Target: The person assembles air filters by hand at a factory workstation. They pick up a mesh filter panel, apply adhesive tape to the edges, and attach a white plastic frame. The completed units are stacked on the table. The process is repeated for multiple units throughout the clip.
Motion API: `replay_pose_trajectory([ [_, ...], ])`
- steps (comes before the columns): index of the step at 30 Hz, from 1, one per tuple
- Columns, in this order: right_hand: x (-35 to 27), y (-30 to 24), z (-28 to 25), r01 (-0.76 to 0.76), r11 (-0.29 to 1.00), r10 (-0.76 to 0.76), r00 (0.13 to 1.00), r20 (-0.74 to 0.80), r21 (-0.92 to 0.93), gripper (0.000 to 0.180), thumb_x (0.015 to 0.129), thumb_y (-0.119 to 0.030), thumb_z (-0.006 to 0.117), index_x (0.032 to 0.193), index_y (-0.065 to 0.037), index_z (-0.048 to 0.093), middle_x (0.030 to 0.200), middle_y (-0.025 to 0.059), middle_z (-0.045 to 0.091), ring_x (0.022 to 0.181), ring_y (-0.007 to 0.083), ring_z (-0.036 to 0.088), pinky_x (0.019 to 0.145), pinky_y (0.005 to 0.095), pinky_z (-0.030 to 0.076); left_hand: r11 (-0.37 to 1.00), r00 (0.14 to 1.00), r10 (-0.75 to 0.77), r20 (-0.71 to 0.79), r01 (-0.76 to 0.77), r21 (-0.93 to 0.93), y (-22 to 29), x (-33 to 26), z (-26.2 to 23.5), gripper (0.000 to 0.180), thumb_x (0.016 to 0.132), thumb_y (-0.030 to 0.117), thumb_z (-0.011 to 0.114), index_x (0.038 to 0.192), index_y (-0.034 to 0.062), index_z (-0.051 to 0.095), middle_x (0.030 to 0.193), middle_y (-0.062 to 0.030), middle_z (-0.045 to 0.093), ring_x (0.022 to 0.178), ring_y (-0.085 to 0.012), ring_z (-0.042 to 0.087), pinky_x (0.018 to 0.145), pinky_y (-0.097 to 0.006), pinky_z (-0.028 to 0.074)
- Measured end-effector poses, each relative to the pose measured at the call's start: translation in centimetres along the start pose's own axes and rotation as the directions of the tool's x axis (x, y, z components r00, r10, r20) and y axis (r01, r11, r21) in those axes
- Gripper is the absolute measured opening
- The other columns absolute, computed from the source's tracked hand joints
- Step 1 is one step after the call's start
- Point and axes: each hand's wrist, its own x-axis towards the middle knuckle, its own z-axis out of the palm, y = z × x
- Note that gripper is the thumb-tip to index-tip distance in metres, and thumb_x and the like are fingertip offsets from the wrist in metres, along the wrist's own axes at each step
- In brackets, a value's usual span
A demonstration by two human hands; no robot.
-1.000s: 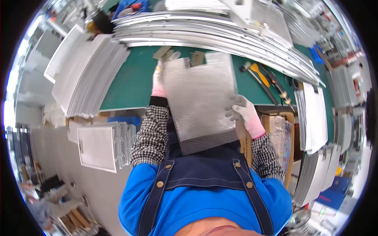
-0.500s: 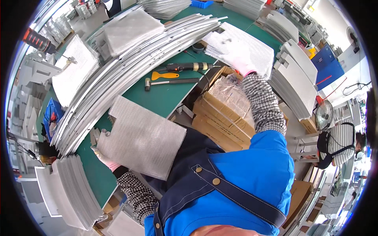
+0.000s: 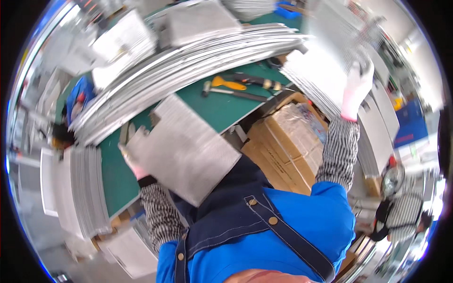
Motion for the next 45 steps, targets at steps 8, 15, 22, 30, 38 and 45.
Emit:
replay_pose_trajectory([
  [8, -20.7, -9.4, 9.7, -0.918, 0.391, -0.134, 0.011, 0.991, 0.063, 0.053, 0.089, -0.009, 0.058, 0.139, 0.007, 0.050, 0.125, 0.0121, 0.065, 0.107, 0.0214, 0.065, 0.096, 0.0331, 0.052, 0.994, 0.984, -0.087, -0.154, 0.075, -0.079, -0.7, 1.1, -2.1, 0.100, 0.090, 0.081, 0.040, 0.154, 0.0045, 0.036, 0.145, -0.0245, 0.049, 0.123, -0.0349, 0.053, 0.107, -0.052, 0.044],
  [15, -25.6, -13.5, 14.0, -0.916, 0.389, -0.326, -0.240, 0.914, -0.101, 0.050, 0.089, 0.000, 0.052, 0.139, 0.007, 0.051, 0.121, 0.0115, 0.067, 0.106, 0.0195, 0.066, 0.093, 0.0304, 0.052, 0.945, 0.994, -0.086, -0.061, 0.062, -0.320, 0.0, 0.4, 1.6, 0.105, 0.086, 0.086, 0.041, 0.155, 0.0066, 0.030, 0.143, -0.0277, 0.048, 0.119, -0.0376, 0.055, 0.103, -0.058, 0.047],
  [22, -25.1, -13.4, 13.3, -0.885, 0.437, -0.240, -0.285, 0.928, -0.159, 0.047, 0.089, 0.003, 0.050, 0.135, 0.008, 0.053, 0.121, 0.0126, 0.066, 0.106, 0.0205, 0.066, 0.095, 0.0325, 0.053, 0.954, 0.995, -0.099, -0.030, 0.086, -0.288, -0.1, 0.3, 0.4, 0.102, 0.088, 0.083, 0.041, 0.154, 0.0074, 0.030, 0.130, -0.0282, 0.054, 0.111, -0.0370, 0.059, 0.097, -0.056, 0.052],
  [30, -25.9, -12.1, 14.8, -0.788, 0.612, -0.225, -0.257, 0.940, -0.068, 0.048, 0.090, -0.003, 0.063, 0.135, 0.006, 0.053, 0.114, 0.0113, 0.068, 0.100, 0.0169, 0.064, 0.091, 0.0287, 0.052, 0.936, 0.996, -0.078, 0.033, 0.085, -0.342, 0.0, 0.2, 0.3, 0.105, 0.082, 0.087, 0.046, 0.147, 0.0052, 0.038, 0.125, -0.0254, 0.059, 0.106, -0.0360, 0.062, 0.094, -0.054, 0.054],
  [38, -26.5, -11.6, 15.5, -0.838, 0.511, -0.426, -0.053, 0.903, 0.192, 0.089, 0.077, -0.018, 0.087, 0.149, 0.003, 0.038, 0.139, 0.0159, 0.055, 0.126, 0.0230, 0.055, 0.109, 0.0380, 0.043, 0.975, 0.952, 0.140, 0.271, -0.085, -0.205, 6.0, 0.0, 4.1, 0.106, 0.080, 0.086, 0.054, 0.147, 0.0046, 0.043, 0.123, -0.0153, 0.059, 0.106, -0.0260, 0.060, 0.090, -0.043, 0.056],
  [45, -29.2, -15.9, 11.5, -0.865, 0.501, -0.448, -0.222, 0.866, 0.038, 0.091, 0.077, -0.036, 0.087, 0.146, 0.004, 0.042, 0.138, 0.0110, 0.057, 0.125, 0.0213, 0.053, 0.106, 0.0348, 0.042, 0.870, 0.868, 0.492, 0.072, -0.492, -0.015, 10.8, -1.6, 7.4, 0.102, 0.083, 0.083, 0.052, 0.146, 0.0032, 0.045, 0.125, -0.0151, 0.061, 0.110, -0.0250, 0.061, 0.091, -0.042, 0.056],
])
